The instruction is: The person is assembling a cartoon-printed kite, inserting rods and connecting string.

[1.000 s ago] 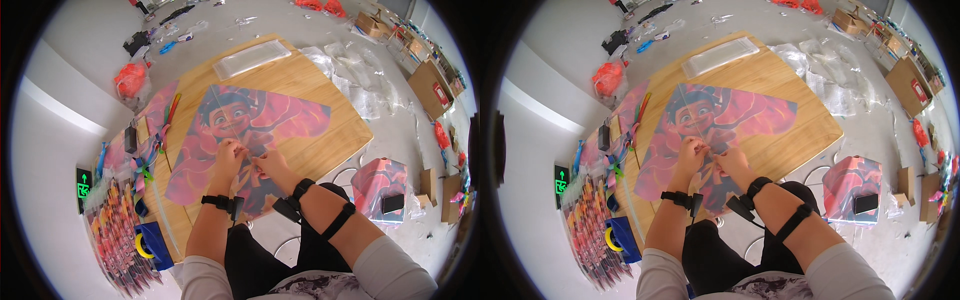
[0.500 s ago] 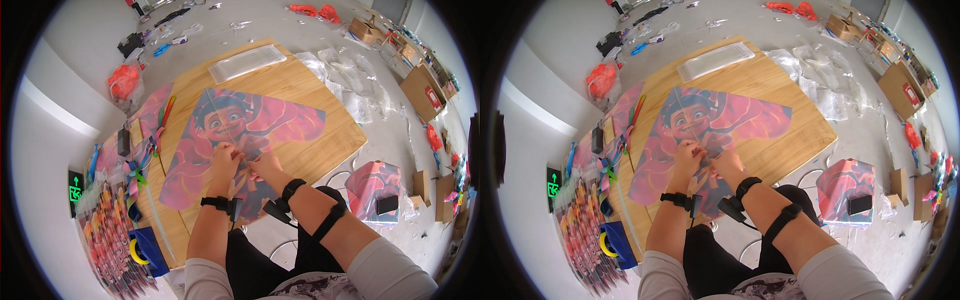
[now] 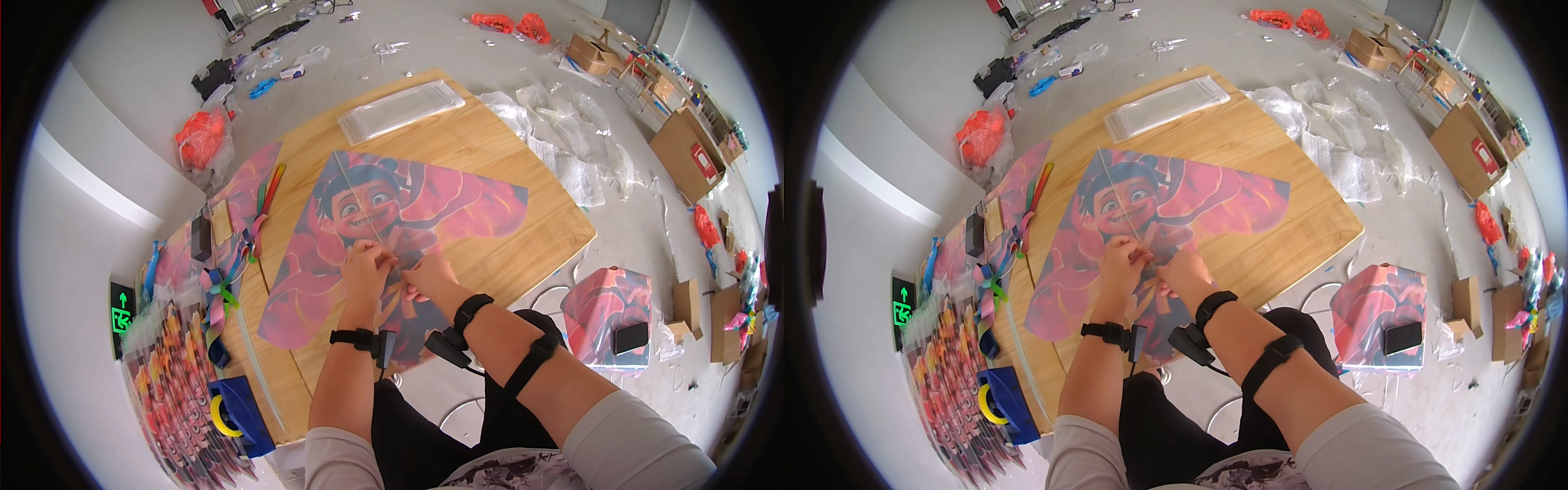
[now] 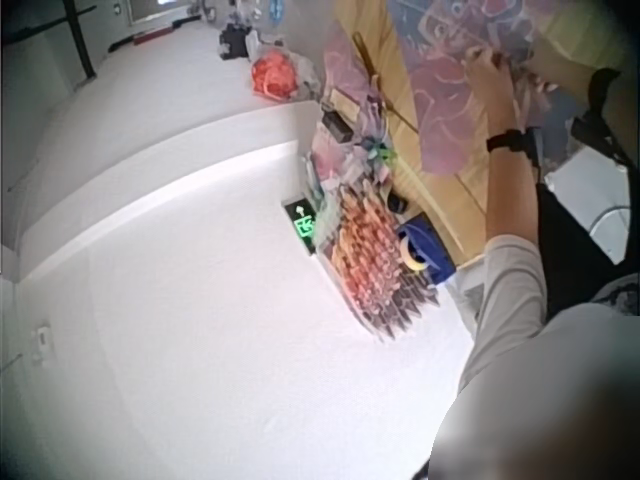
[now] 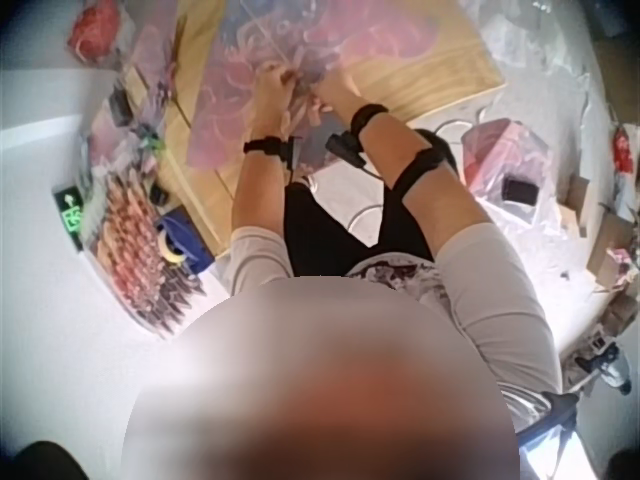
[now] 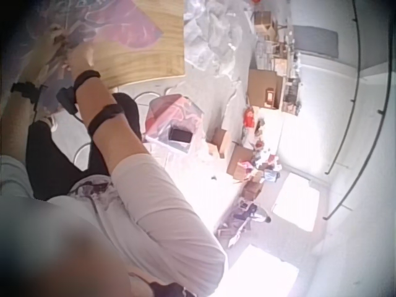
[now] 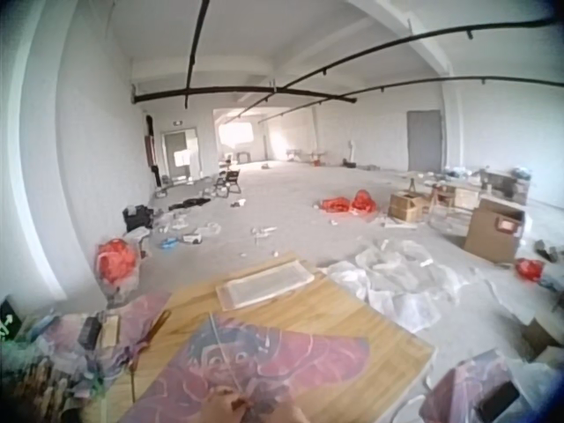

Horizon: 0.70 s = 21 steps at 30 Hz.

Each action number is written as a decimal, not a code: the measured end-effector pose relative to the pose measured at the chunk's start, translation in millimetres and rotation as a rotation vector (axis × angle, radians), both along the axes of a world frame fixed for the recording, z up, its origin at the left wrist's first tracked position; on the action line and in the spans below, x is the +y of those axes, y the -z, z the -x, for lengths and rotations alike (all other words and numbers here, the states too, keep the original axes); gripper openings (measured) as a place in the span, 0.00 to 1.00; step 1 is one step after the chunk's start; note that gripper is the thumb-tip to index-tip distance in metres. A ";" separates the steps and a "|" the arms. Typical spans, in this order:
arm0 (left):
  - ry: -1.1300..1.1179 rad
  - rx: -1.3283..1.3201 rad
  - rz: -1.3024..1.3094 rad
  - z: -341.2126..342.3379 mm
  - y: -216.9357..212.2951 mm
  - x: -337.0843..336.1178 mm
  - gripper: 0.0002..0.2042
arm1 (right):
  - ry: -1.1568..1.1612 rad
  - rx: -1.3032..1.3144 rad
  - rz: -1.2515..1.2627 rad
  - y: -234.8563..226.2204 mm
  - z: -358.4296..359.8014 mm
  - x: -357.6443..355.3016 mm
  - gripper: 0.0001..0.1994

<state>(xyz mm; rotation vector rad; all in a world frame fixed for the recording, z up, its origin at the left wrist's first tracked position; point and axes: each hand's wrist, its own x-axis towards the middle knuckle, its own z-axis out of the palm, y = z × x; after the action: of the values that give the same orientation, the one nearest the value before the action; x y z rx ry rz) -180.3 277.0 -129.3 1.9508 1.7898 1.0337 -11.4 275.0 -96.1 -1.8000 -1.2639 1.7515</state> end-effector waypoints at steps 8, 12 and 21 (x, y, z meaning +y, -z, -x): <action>-0.037 -0.046 0.042 -0.7 4.1 -3.3 0.06 | -0.022 -0.054 -0.006 0.5 2.6 0.4 0.14; -0.058 0.042 -0.004 -2.7 6.1 -6.3 0.06 | -0.062 -0.102 -0.050 -0.7 0.5 2.6 0.14; -0.149 0.050 0.051 -5.1 -1.7 1.4 0.06 | -0.217 -0.205 -0.036 -19.2 -19.1 0.3 0.20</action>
<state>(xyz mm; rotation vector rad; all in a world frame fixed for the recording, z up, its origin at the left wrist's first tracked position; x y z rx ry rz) -175.2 278.5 -127.5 1.8525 1.9942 0.9818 7.7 275.3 -77.0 -1.9241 -1.6160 1.6716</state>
